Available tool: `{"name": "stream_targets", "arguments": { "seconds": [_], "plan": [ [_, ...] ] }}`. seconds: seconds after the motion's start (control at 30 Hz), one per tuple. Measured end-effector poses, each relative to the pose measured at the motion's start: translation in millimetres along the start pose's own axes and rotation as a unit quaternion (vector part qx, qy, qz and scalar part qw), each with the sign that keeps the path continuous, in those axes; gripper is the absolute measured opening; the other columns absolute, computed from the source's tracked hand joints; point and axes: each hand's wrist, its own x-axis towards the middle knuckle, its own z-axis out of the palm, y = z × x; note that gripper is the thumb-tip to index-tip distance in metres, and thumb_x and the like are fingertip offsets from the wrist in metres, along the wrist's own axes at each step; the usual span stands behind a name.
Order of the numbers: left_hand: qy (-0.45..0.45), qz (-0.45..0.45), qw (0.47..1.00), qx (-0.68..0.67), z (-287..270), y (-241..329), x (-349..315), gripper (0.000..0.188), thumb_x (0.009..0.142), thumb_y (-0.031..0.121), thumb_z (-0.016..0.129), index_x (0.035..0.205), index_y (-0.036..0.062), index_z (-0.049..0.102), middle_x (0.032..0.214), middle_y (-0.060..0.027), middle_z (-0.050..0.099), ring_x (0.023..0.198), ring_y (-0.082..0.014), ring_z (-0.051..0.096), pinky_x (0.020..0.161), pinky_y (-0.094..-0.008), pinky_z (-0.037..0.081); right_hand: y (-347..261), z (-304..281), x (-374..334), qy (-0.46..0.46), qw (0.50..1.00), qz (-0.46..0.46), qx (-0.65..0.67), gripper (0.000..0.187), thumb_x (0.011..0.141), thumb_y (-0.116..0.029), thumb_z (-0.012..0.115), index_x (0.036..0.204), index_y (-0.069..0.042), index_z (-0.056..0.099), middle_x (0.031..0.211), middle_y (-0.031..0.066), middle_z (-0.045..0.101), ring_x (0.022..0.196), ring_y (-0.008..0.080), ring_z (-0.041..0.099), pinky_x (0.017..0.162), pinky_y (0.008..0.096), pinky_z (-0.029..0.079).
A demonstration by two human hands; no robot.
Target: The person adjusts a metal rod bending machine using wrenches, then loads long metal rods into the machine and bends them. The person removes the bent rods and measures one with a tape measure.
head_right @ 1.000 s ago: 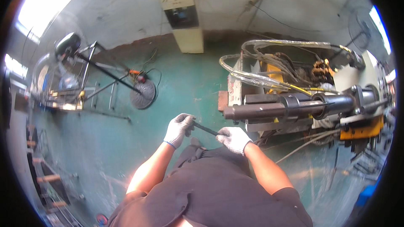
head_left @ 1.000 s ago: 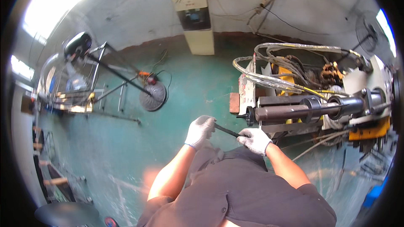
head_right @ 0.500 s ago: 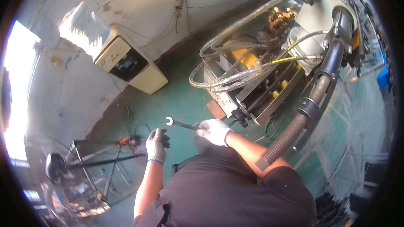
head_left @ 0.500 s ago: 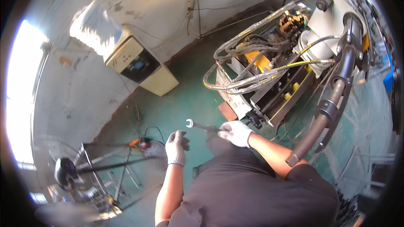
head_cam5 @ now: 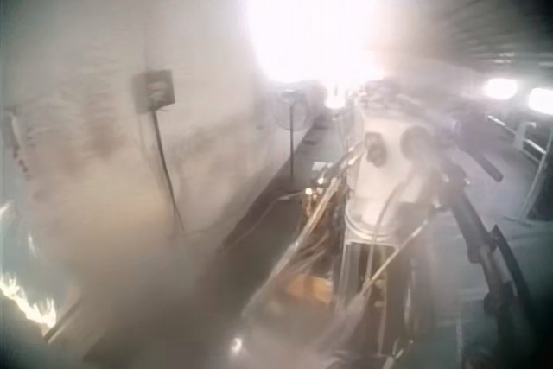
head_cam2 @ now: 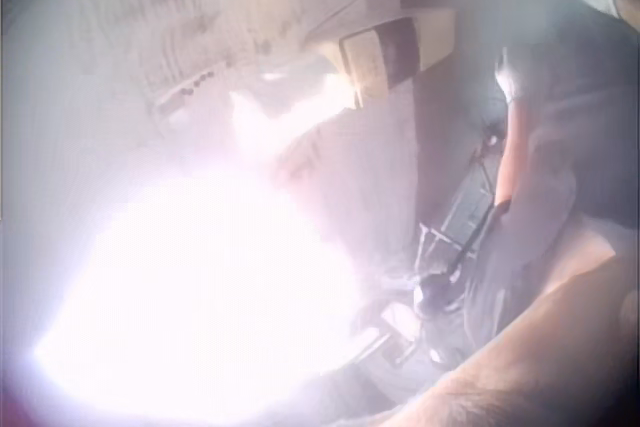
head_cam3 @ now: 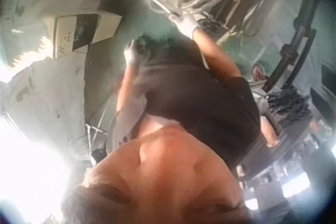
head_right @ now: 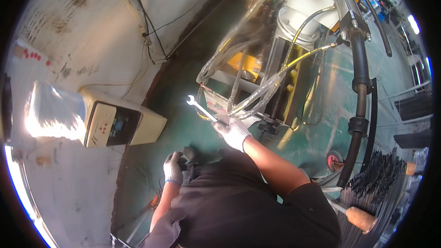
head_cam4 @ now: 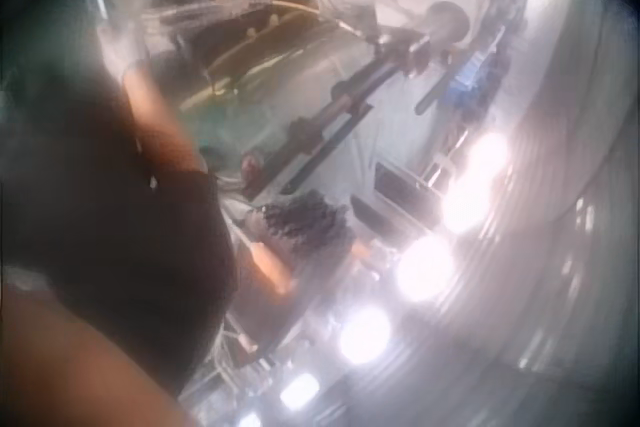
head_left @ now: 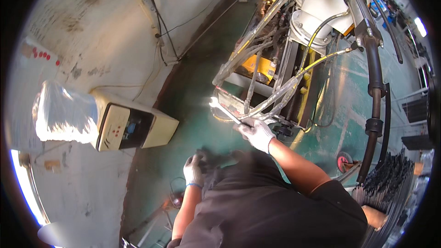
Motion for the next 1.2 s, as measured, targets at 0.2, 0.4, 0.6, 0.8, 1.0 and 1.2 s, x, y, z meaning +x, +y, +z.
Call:
{"name": "stream_targets", "arguments": {
  "seconds": [0.2, 0.4, 0.6, 0.8, 1.0, 1.2],
  "plan": [
    [-0.145, 0.091, 0.974, 0.147, 21, 114, 125, 0.029, 0.107, 0.028, 0.066, 0.110, -0.0001, 0.073, 0.082, -0.0098, 0.073, 0.064, -0.0178, 0.066, 0.058, -0.0317, 0.054, -19, 53, 53, 0.152, 0.979, 0.083, 0.111, 0.037, 0.116, -0.034, 0.059, 0.117, -0.001, 0.076, 0.083, -0.0032, 0.065, 0.074, 0.0100, 0.058, 0.066, 0.0305, 0.048],
    [-0.170, 0.056, 0.962, 0.206, 25, 229, 240, 0.028, 0.105, 0.029, 0.068, 0.112, 0.0019, 0.073, 0.085, -0.0082, 0.073, 0.064, -0.0158, 0.066, 0.055, -0.0303, 0.052, -11, 95, 97, 0.284, 0.906, 0.155, 0.273, 0.036, 0.112, -0.035, 0.066, 0.118, -0.003, 0.080, 0.076, -0.0030, 0.061, 0.065, 0.0076, 0.051, 0.057, 0.0282, 0.041],
    [-0.201, 0.027, 0.954, 0.220, 65, 275, 323, 0.025, 0.105, 0.026, 0.069, 0.112, 0.0023, 0.073, 0.085, -0.0068, 0.072, 0.066, -0.0156, 0.067, 0.054, -0.0314, 0.054, -44, 106, 150, 0.329, 0.856, 0.191, 0.350, 0.039, 0.114, -0.037, 0.063, 0.121, -0.002, 0.078, 0.068, -0.0028, 0.052, 0.053, 0.0092, 0.045, 0.049, 0.0285, 0.038],
    [-0.219, -0.031, 0.933, 0.283, 91, 342, 400, 0.024, 0.106, 0.027, 0.071, 0.118, 0.0061, 0.071, 0.083, -0.0070, 0.068, 0.056, -0.0169, 0.062, 0.051, -0.0328, 0.052, -37, 94, 280, 0.336, 0.813, 0.185, 0.437, 0.038, 0.115, -0.035, 0.062, 0.126, -0.001, 0.074, 0.075, -0.0004, 0.056, 0.055, 0.0101, 0.049, 0.050, 0.0279, 0.040],
    [-0.202, 0.008, 0.928, 0.312, 111, 430, 489, 0.026, 0.106, 0.028, 0.071, 0.117, 0.0044, 0.071, 0.085, -0.0063, 0.070, 0.062, -0.0163, 0.065, 0.051, -0.0323, 0.051, -70, 56, 392, 0.343, 0.754, 0.142, 0.541, 0.031, 0.110, -0.028, 0.070, 0.128, -0.003, 0.074, 0.084, -0.0015, 0.063, 0.064, 0.0102, 0.056, 0.056, 0.0286, 0.045],
    [-0.264, 0.117, 0.860, 0.420, 187, 471, 594, 0.032, 0.104, 0.028, 0.072, 0.117, -0.0010, 0.076, 0.097, -0.0102, 0.078, 0.086, -0.0244, 0.075, 0.077, -0.0385, 0.058, -98, 3, 471, 0.400, 0.709, 0.130, 0.567, 0.030, 0.110, -0.027, 0.070, 0.129, -0.003, 0.073, 0.085, 0.0001, 0.065, 0.060, 0.0109, 0.056, 0.054, 0.0279, 0.044]
  ]
}}
